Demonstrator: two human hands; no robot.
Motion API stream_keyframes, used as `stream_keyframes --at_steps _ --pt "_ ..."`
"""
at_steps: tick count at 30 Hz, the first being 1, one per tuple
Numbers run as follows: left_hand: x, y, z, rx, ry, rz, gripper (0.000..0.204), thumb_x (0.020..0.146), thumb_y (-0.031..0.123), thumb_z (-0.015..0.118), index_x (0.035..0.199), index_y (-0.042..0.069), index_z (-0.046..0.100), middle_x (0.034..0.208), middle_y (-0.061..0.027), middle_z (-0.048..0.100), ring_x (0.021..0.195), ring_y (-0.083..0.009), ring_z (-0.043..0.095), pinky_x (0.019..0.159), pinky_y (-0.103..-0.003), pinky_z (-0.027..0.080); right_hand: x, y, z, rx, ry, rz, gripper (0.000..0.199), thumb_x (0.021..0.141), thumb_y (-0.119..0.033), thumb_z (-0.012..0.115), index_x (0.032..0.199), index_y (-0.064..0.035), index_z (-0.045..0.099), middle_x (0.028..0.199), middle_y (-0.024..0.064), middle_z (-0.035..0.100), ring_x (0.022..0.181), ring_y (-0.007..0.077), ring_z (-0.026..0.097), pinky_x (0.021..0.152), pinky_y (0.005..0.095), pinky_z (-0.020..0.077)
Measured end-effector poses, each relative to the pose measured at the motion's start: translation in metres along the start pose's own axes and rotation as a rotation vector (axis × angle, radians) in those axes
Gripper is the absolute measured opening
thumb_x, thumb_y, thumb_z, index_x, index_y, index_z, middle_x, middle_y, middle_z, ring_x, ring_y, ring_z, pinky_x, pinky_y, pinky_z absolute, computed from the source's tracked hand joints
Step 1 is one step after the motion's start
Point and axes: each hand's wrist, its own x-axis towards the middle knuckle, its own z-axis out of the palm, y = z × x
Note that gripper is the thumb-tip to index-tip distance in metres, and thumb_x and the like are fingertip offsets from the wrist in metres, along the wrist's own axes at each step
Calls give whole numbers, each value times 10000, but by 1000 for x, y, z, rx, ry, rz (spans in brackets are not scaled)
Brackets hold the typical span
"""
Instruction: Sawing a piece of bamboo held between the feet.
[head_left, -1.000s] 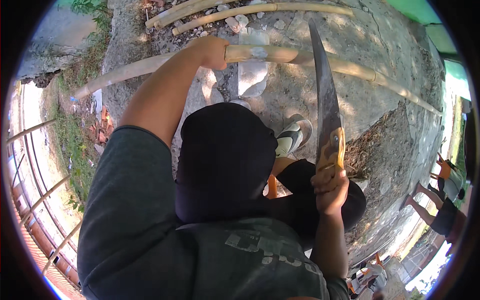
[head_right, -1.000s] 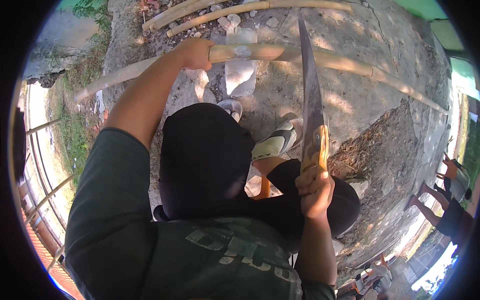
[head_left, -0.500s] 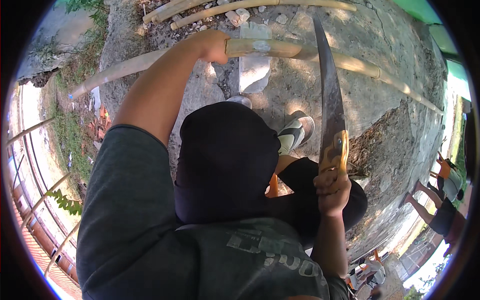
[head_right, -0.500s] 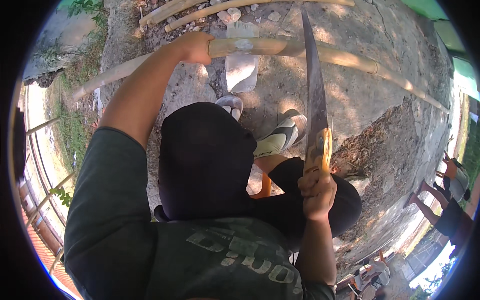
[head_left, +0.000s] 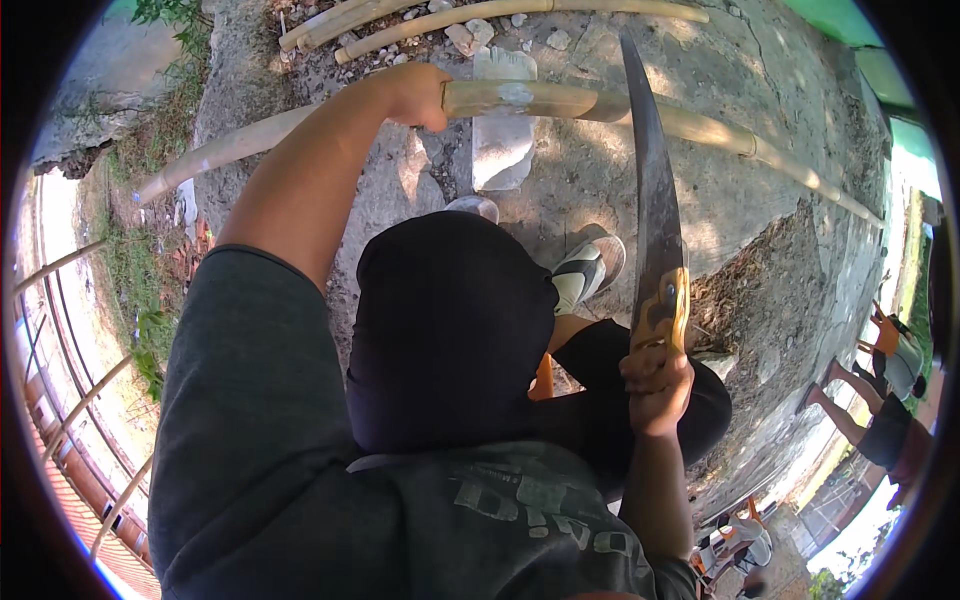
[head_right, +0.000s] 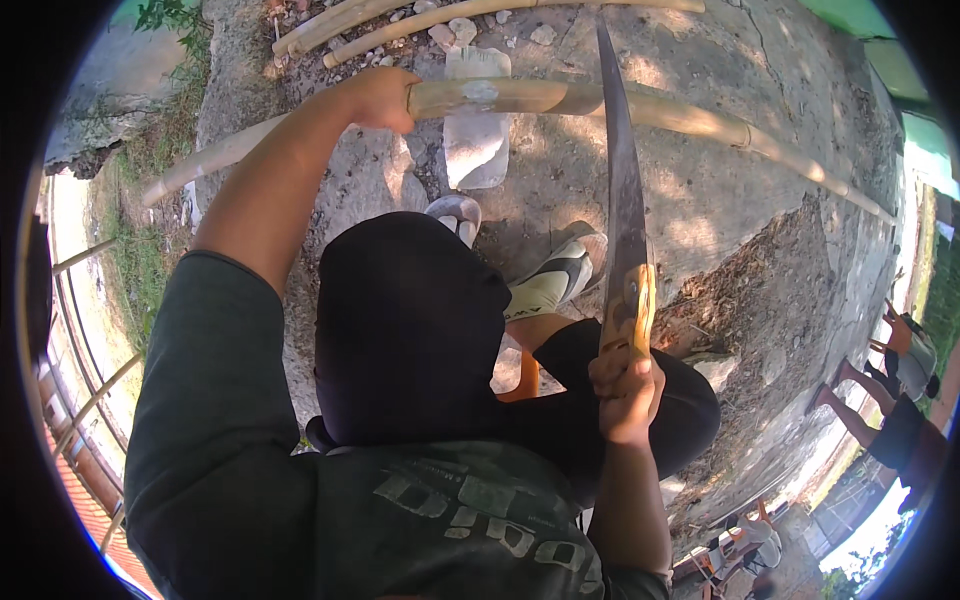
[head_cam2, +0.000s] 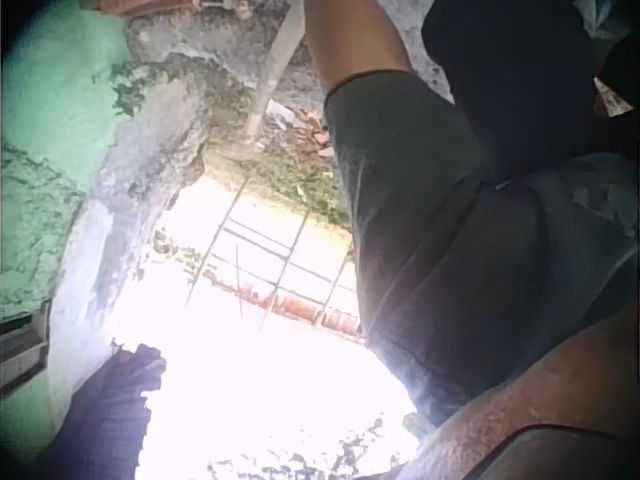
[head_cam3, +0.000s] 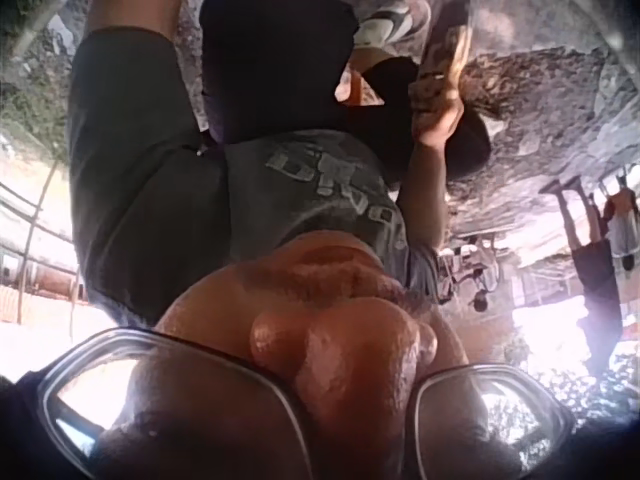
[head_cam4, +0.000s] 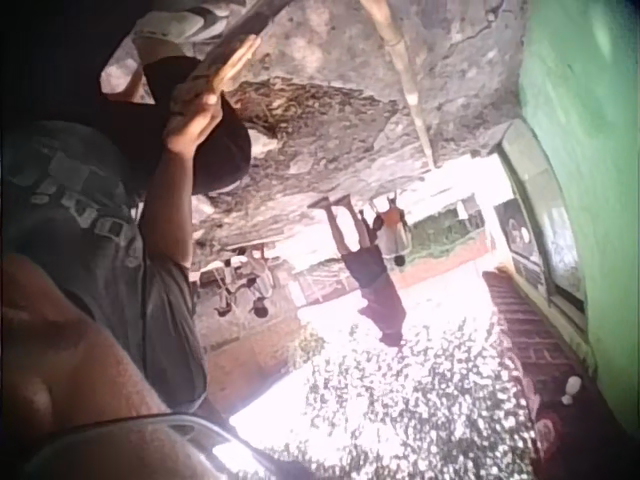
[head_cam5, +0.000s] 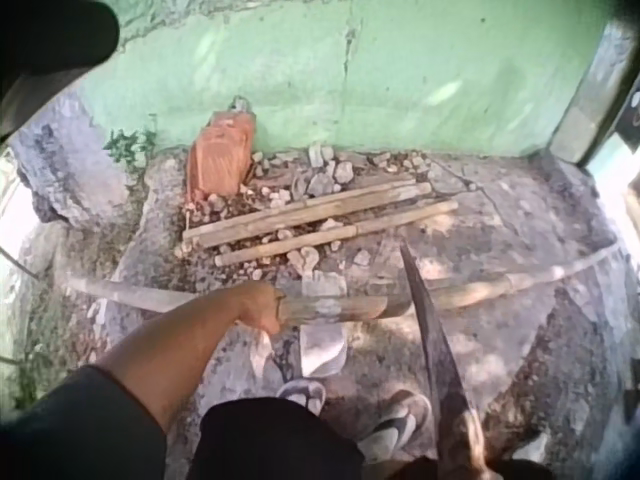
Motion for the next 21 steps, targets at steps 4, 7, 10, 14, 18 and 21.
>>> stream_keyframes --at_steps 4,7,10,14,18,21 --pt "23 16 2 -8 7 42 486 594 183 742 1063 72 682 909 -155 717 803 -315 688 751 -400 540 142 -14 31 -123 -52 -50 407 1017 -416 377 782 -92 451 585 15 409 497 101 331 469 257 262" --pt "23 8 -8 -104 -66 32 462 600 165 739 1048 67 681 855 -133 711 754 -270 684 702 -375 541 151 -31 53 -87 -24 -51 402 1012 -411 385 766 -99 439 556 -2 367 489 107 317 474 259 266" --pt "24 -2 -17 -163 -134 10 429 606 154 741 1020 60 677 780 -107 691 701 -207 667 632 -341 530 96 -12 25 34 -57 -19 444 992 -484 389 772 -102 435 550 1 353 483 118 323 485 277 297" --pt "12 5 -19 -103 -97 -27 418 616 160 741 1016 61 674 784 -108 693 698 -215 666 648 -357 531 15 7 -2 -35 42 -35 490 980 -525 344 787 -87 447 537 33 372 457 154 353 535 305 395" --pt "17 16 -10 -2 -12 75 430 624 175 742 1030 52 668 791 -116 698 699 -213 667 661 -374 531 103 -6 14 -117 22 -23 440 1000 -468 378 773 -98 450 545 17 378 467 135 329 520 292 344" --pt "25 12 2 -142 -150 28 446 626 186 739 1040 40 661 795 -118 697 697 -210 667 654 -368 531 140 -27 54 -243 -102 -105 406 1017 -417 370 760 -109 434 548 -1 354 483 123 304 517 287 310"
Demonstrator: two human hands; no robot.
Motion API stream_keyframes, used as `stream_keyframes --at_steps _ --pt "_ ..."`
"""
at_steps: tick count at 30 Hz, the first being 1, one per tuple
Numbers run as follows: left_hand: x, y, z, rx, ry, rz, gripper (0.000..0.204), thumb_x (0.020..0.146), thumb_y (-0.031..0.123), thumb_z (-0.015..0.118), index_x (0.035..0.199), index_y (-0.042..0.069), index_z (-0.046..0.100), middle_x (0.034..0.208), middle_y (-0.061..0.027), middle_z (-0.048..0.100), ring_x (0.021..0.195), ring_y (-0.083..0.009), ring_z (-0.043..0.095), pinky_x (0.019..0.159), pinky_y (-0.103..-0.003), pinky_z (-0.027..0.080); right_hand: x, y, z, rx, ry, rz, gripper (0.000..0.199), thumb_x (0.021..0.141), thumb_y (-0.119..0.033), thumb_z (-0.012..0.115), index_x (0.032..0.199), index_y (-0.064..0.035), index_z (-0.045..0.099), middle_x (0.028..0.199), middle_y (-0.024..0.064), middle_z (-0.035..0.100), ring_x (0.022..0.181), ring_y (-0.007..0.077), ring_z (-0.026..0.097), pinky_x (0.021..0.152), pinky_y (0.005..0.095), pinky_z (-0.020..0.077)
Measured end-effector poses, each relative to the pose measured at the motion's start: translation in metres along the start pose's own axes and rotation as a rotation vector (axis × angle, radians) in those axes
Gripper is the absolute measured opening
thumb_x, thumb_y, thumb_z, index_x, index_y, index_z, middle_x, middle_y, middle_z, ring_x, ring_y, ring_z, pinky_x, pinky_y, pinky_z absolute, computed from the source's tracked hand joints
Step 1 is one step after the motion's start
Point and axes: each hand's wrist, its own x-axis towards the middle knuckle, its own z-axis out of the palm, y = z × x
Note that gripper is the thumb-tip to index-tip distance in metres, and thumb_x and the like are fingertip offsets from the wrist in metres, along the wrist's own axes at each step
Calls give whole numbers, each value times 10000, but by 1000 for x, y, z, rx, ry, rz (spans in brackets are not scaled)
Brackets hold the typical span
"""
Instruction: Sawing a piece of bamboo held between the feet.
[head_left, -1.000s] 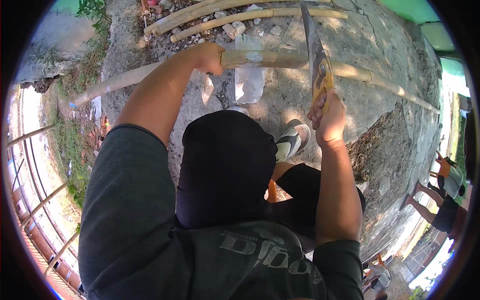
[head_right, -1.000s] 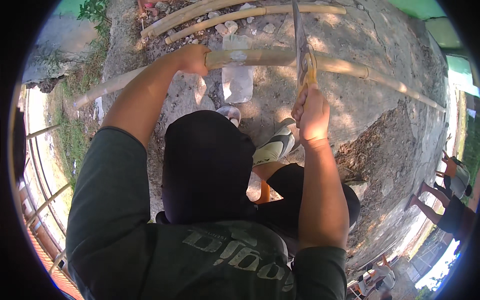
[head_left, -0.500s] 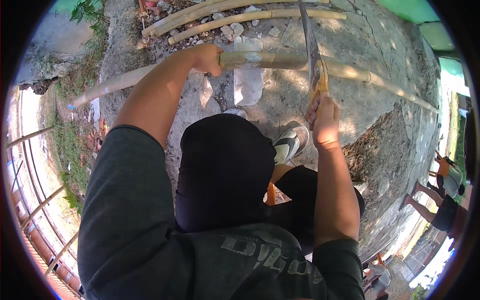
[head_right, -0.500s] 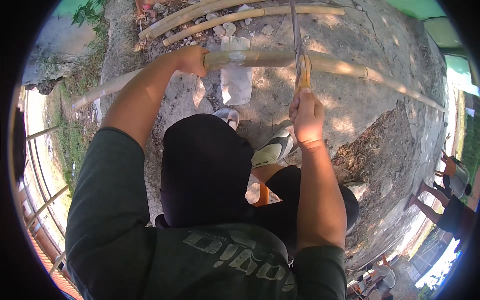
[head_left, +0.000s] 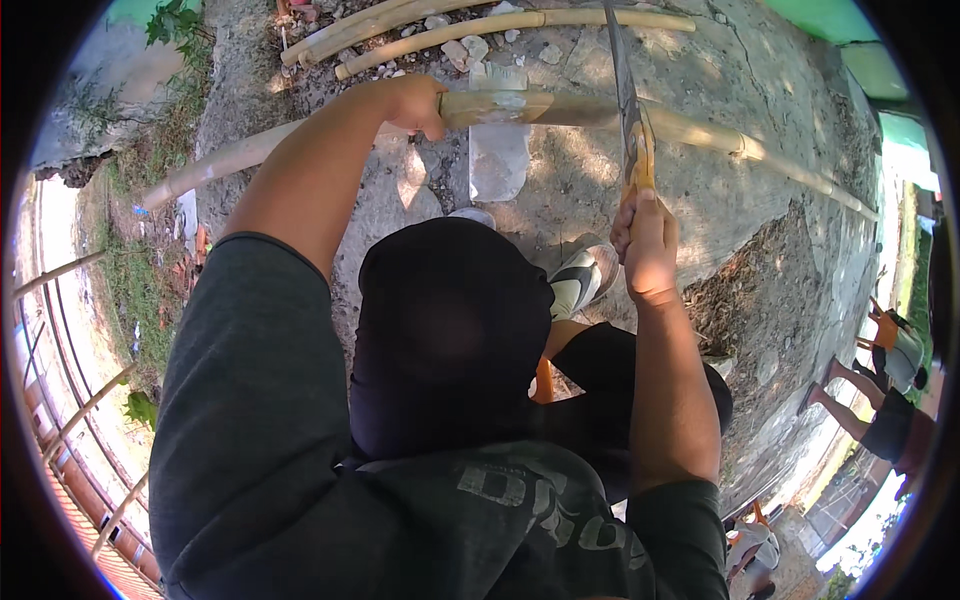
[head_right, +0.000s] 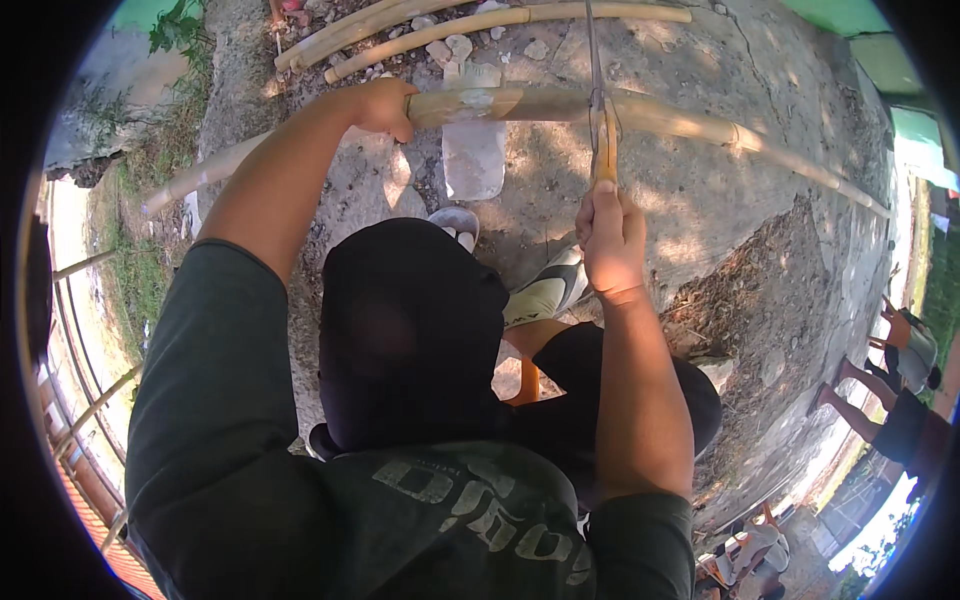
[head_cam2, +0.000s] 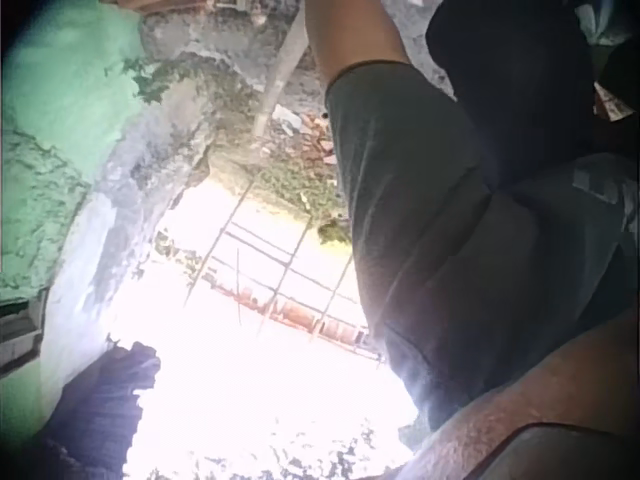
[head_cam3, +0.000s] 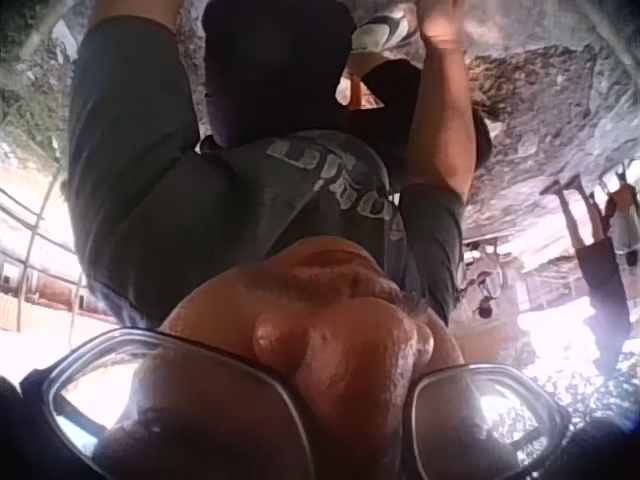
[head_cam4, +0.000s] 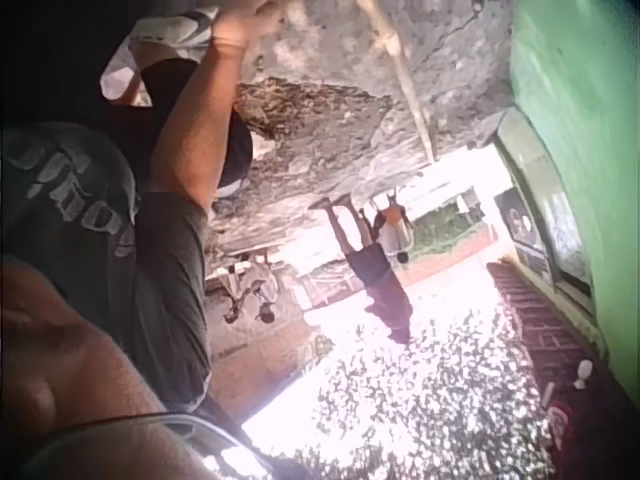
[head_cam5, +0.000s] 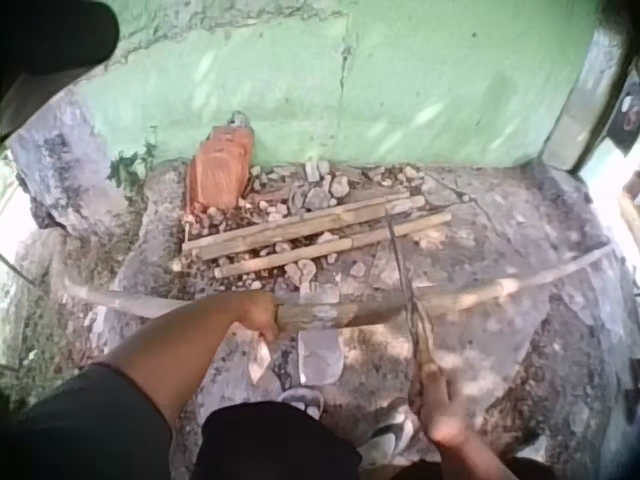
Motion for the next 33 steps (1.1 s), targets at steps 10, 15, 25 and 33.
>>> stream_keyframes --at_steps 10,15,25,33 --pt "-28 3 -16 55 -36 -100 455 632 165 743 1063 41 668 792 -104 694 672 -198 655 637 -345 527 -123 13 -31 347 107 116 451 1001 -489 385 784 -101 465 562 6 360 469 126 322 543 294 363" --pt "-3 4 -7 5 2 -54 464 649 144 756 1091 44 660 822 -90 701 677 -190 658 644 -340 530 23 -28 -13 266 75 137 416 1012 -423 368 749 -107 428 547 2 360 482 120 328 522 290 328" --pt "-8 -1 -19 -14 -49 -69 477 639 189 755 1075 21 659 816 -101 700 668 -200 655 647 -343 527 -75 6 -47 206 -7 36 467 1029 -435 364 751 -75 473 581 24 433 494 100 361 477 258 293" --pt "-38 17 33 489 559 137 779 671 601 769 1264 128 592 1266 -128 569 1157 -287 595 924 -423 499 -83 11 -43 109 2 23 491 1037 -420 346 717 -69 473 566 23 436 479 92 346 455 259 282"
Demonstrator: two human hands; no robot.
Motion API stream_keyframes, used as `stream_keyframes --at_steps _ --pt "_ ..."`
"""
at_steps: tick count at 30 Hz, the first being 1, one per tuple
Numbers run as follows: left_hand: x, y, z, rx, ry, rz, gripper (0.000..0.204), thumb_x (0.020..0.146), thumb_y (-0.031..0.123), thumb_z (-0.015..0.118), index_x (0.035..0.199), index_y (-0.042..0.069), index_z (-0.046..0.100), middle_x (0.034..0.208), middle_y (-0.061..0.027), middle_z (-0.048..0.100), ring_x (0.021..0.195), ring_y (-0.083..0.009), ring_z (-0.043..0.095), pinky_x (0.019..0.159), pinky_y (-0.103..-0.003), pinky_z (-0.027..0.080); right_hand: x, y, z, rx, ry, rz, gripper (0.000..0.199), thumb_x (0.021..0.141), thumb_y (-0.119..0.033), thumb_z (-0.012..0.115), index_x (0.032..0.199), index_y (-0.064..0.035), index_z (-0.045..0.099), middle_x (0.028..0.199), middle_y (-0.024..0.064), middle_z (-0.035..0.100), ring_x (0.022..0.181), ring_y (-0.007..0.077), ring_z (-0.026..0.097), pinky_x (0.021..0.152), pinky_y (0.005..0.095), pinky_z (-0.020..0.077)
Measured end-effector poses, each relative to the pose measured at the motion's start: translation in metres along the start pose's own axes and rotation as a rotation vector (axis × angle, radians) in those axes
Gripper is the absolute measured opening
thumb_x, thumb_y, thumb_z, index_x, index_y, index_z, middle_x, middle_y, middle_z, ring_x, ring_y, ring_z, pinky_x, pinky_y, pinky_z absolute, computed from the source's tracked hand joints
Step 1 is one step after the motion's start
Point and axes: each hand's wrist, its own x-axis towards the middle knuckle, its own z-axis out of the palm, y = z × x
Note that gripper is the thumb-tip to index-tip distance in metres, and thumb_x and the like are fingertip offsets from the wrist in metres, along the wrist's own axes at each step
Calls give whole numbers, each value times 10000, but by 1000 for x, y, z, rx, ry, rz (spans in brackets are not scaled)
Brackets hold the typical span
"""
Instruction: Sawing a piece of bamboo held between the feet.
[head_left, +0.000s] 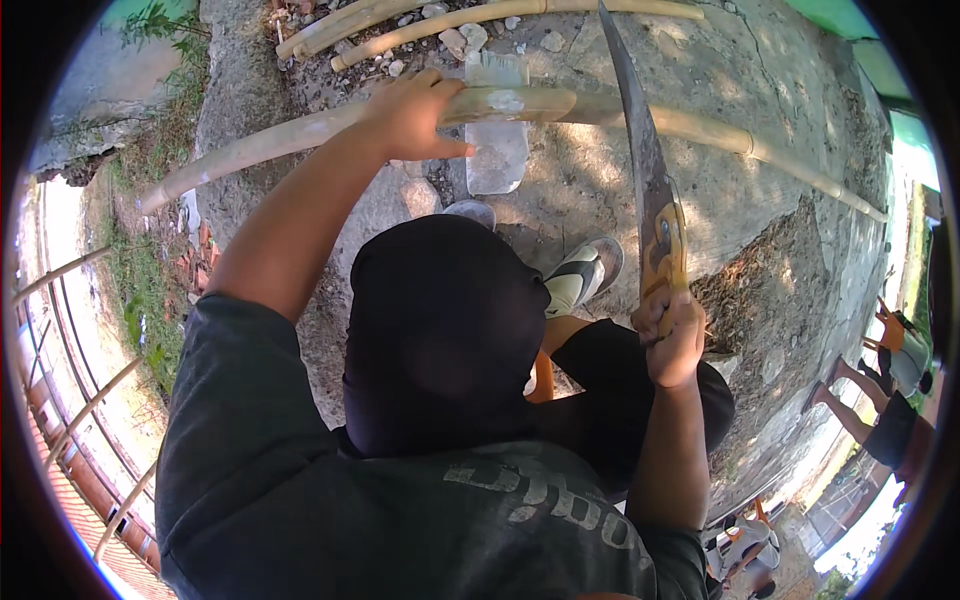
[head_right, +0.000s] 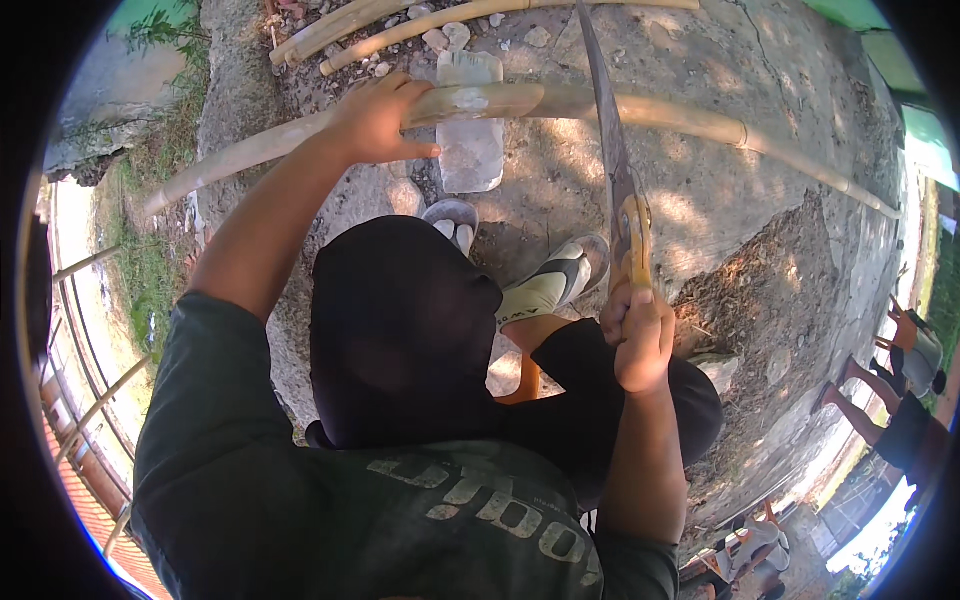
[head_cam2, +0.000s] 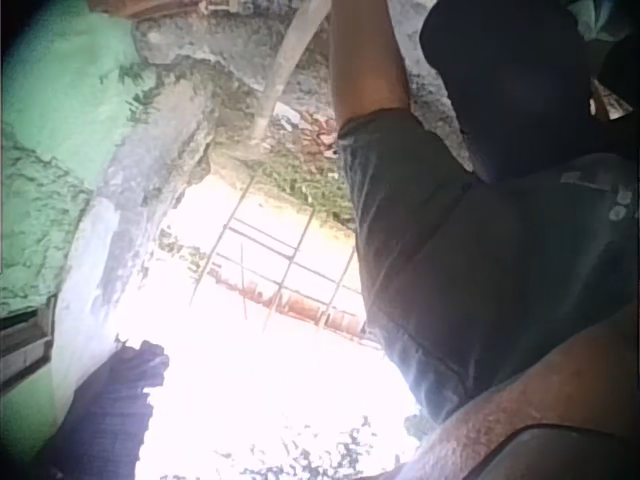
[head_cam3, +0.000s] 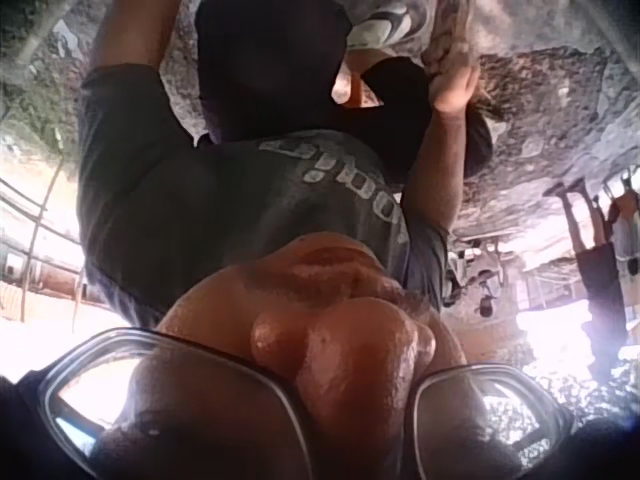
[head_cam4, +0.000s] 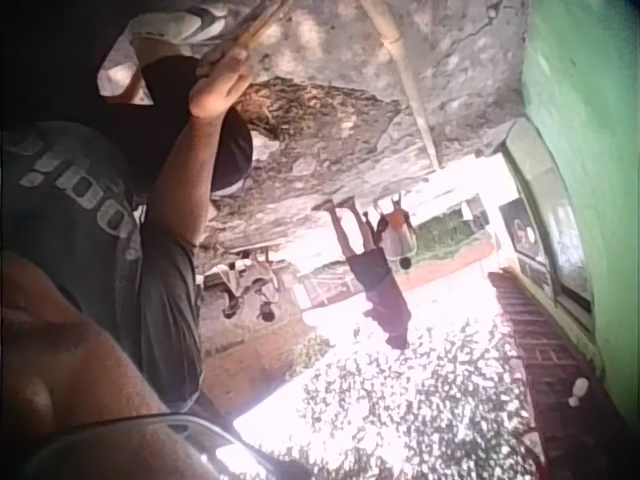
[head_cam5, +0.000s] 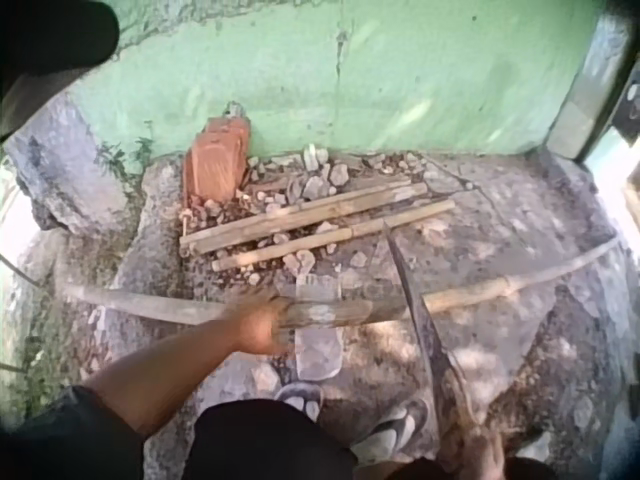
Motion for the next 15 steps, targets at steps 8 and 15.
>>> stream_keyframes --at_steps 8,15 --pt "15 12 -13 -18 -170 -182 689 778 737 617 1054 107 661 902 -131 701 912 -335 688 811 -449 547 15 -7 -1 147 -4 84 418 1020 -435 321 806 -97 443 558 -3 360 501 130 337 571 296 352" --pt "32 2 -18 -188 -377 -207 768 753 789 597 1075 98 695 940 -136 710 962 -314 684 882 -433 519 19 -7 13 211 88 94 387 1027 -426 325 838 -107 435 571 -3 360 513 142 349 636 303 401"
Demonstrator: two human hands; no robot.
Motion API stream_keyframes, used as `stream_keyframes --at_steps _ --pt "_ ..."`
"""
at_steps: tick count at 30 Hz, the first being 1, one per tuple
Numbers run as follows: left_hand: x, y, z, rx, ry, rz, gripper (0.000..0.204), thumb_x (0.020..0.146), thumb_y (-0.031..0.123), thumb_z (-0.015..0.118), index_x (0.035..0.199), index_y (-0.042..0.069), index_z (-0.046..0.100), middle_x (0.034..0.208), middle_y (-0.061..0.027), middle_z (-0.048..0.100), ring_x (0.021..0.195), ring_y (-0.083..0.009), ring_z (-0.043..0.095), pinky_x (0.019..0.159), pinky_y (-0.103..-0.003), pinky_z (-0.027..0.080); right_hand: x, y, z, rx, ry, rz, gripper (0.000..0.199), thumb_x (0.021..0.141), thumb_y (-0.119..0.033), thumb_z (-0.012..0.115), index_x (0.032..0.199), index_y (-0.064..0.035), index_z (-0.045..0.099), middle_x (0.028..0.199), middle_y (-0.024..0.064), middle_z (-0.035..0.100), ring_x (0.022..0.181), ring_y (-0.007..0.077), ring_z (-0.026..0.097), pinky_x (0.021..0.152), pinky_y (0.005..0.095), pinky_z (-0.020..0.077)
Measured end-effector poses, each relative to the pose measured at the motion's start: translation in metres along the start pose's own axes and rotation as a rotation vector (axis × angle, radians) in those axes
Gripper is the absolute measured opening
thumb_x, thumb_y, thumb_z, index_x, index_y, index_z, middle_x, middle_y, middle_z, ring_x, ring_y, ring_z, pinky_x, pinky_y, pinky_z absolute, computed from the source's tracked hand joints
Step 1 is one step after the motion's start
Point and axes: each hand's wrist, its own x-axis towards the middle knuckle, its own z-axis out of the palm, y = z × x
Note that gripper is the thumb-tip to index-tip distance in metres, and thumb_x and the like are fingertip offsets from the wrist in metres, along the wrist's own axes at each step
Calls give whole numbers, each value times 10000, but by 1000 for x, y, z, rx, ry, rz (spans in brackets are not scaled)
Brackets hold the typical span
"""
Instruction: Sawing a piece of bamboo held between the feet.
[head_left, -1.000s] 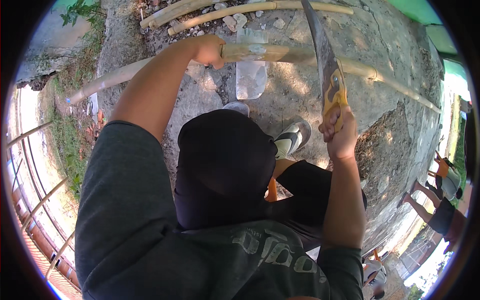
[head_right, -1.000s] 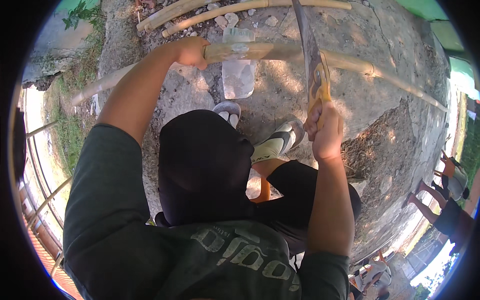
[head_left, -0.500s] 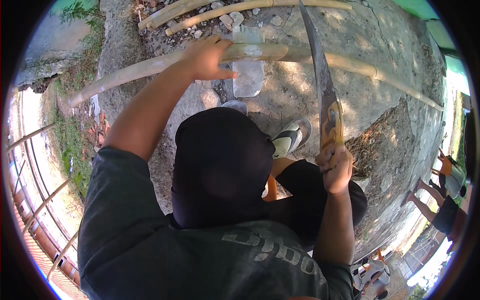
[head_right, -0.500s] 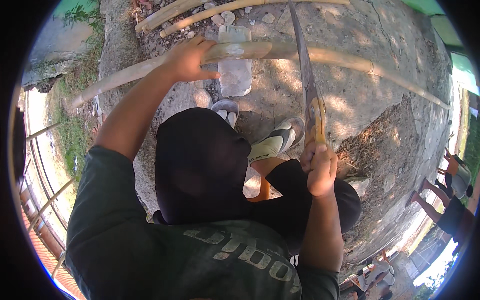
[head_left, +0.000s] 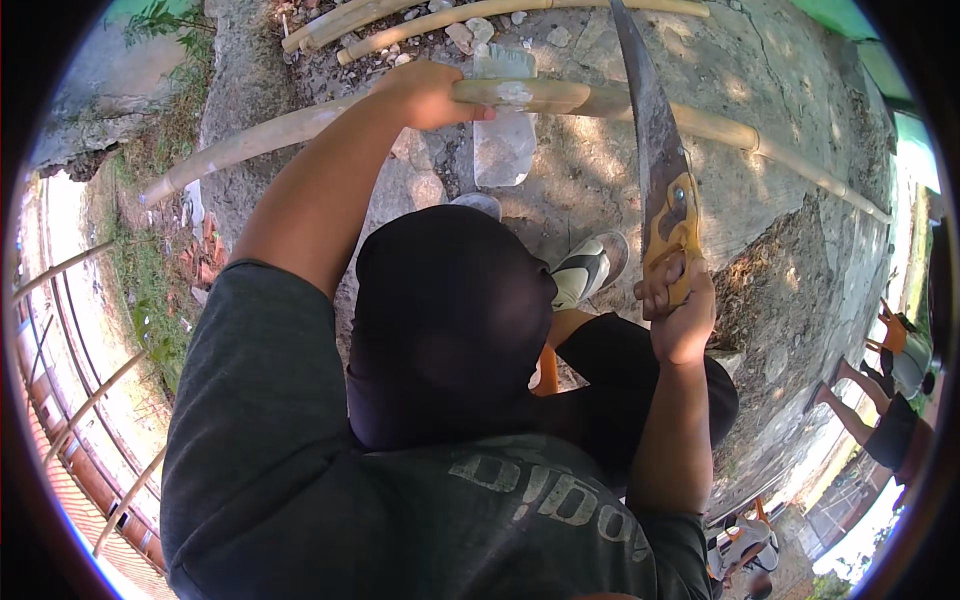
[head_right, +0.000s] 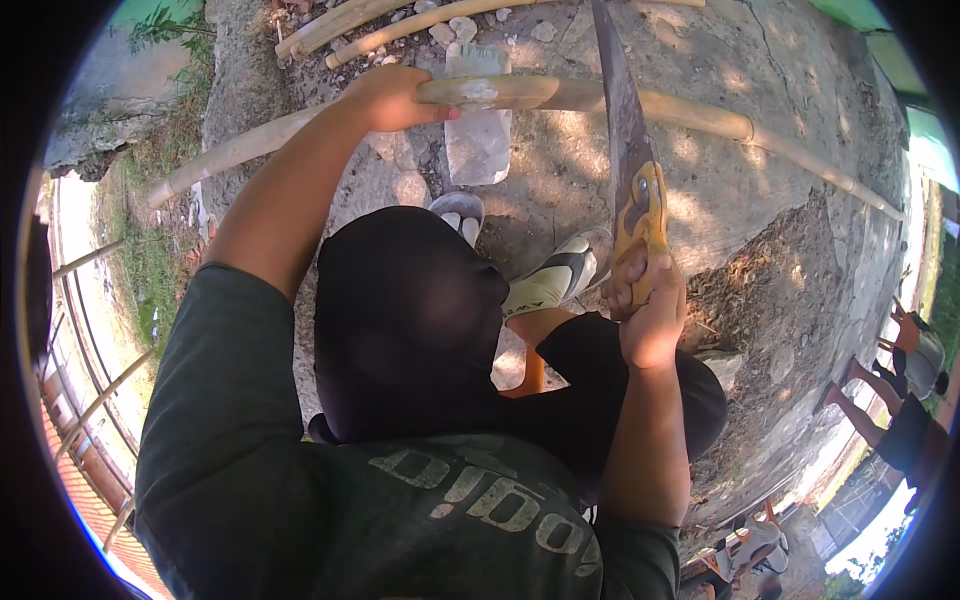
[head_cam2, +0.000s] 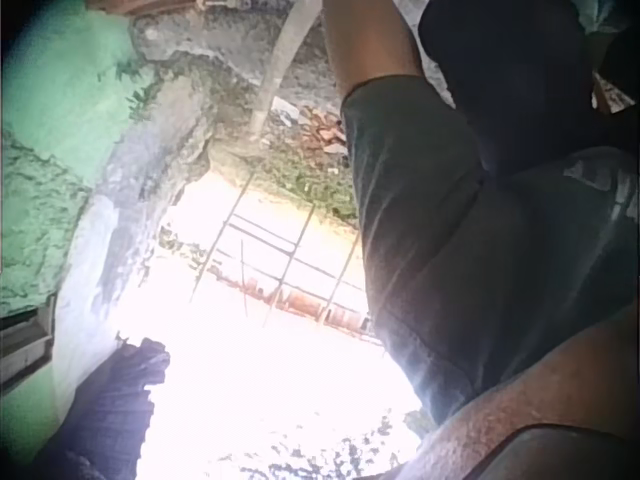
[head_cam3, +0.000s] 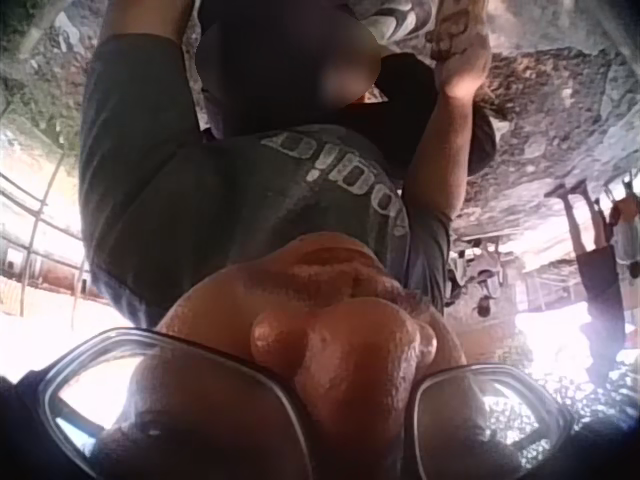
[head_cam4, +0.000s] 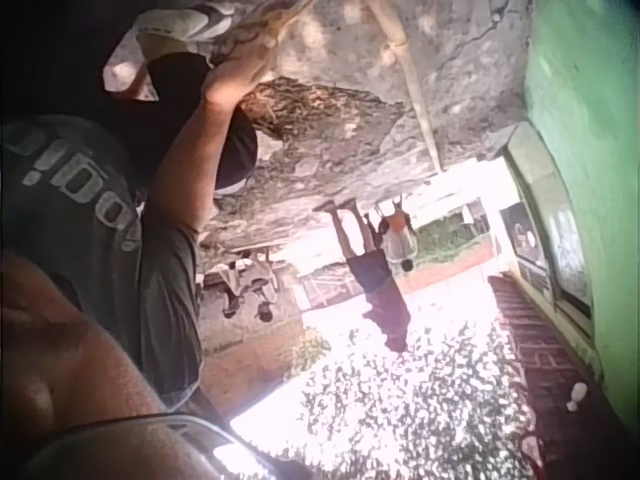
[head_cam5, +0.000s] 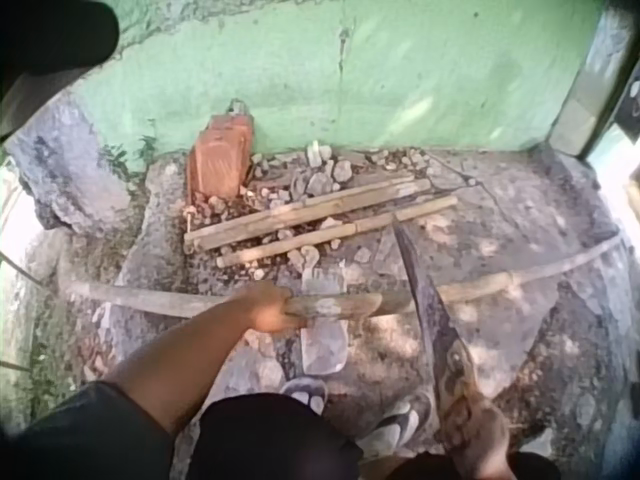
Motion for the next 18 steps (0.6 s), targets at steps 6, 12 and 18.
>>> stream_keyframes --at_steps 6,12,18 --pt "21 -17 3 -117 -7 0 826 734 770 641 1136 50 681 999 -165 700 999 -304 670 886 -416 510 -15 -4 -2 -176 -79 -48 409 1014 -447 347 825 -97 441 576 3 369 525 140 358 615 304 403" --pt "24 -25 2 -188 141 35 798 703 742 698 1156 85 674 1089 -139 676 1039 -304 653 912 -415 507 -6 -3 -11 -143 -35 -31 423 1008 -459 360 803 -98 438 578 3 372 519 134 350 579 288 367" --pt "-2 -8 25 206 560 117 877 679 789 663 1257 132 614 1209 -109 626 1090 -330 638 914 -443 516 -5 -3 -19 -53 -15 -9 425 1011 -459 365 797 -99 437 580 -1 364 526 130 354 575 296 353"
